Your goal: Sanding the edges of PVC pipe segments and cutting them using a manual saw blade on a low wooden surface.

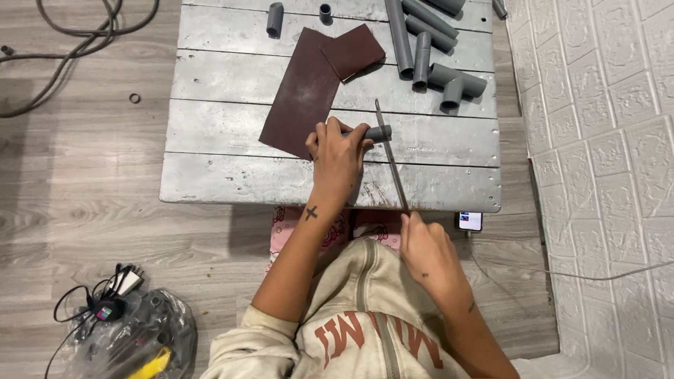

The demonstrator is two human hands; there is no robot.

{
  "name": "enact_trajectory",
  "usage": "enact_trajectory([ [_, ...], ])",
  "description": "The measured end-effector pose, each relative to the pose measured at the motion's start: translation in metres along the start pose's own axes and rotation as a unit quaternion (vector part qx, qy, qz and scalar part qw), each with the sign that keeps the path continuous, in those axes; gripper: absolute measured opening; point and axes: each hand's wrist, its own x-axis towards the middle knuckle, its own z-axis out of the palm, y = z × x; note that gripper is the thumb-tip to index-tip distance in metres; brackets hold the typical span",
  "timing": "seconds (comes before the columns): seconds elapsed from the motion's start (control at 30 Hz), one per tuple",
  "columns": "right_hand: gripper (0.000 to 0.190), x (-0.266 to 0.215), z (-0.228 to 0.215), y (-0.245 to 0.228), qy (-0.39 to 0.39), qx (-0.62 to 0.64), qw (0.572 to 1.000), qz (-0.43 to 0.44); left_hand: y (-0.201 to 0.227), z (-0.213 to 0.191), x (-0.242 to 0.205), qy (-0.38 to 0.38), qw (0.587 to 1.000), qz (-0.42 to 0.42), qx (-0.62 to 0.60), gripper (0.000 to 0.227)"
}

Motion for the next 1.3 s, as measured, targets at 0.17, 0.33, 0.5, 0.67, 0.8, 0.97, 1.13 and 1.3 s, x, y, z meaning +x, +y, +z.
enact_trajectory([
  [0.17, 0.048, 0.056, -0.018, -0.024, 0.043, -0.006, 0.996, -0.072, 0.000, -0.001, 0.001, -0.002, 1.000, 0.006, 0.009, 0.027],
  [0.33, 0.055, 0.026, -0.016, -0.027, -0.021, 0.100, 0.994, 0.035, 0.001, -0.002, 0.000, 0.001, 1.000, 0.010, 0.005, 0.025],
  [0.5, 0.060, 0.014, -0.002, 0.001, -0.035, -0.002, 0.999, 0.033, -0.002, 0.003, 0.000, 0.011, 1.000, 0.013, 0.022, 0.026],
  [0.67, 0.050, 0.052, -0.030, -0.036, 0.004, 0.006, 1.000, -0.024, 0.000, 0.002, 0.000, 0.019, 1.000, 0.014, 0.012, 0.024],
  [0.8, 0.056, 0.010, -0.026, -0.034, -0.026, 0.050, 0.998, 0.026, -0.001, 0.002, 0.000, 0.019, 1.000, 0.017, 0.018, 0.024],
  [0.97, 0.055, 0.015, -0.015, -0.020, -0.016, 0.036, 0.999, 0.020, -0.001, 0.003, -0.002, 0.018, 0.999, 0.013, 0.024, 0.025],
  [1.13, 0.046, 0.063, -0.022, -0.045, 0.021, 0.035, 0.999, -0.019, -0.001, 0.002, -0.001, 0.017, 0.999, 0.011, 0.027, 0.025],
  [1.3, 0.037, 0.010, -0.002, -0.008, 0.017, 0.021, 0.999, -0.041, 0.003, -0.002, -0.001, 0.008, 1.000, 0.001, 0.007, 0.024],
])
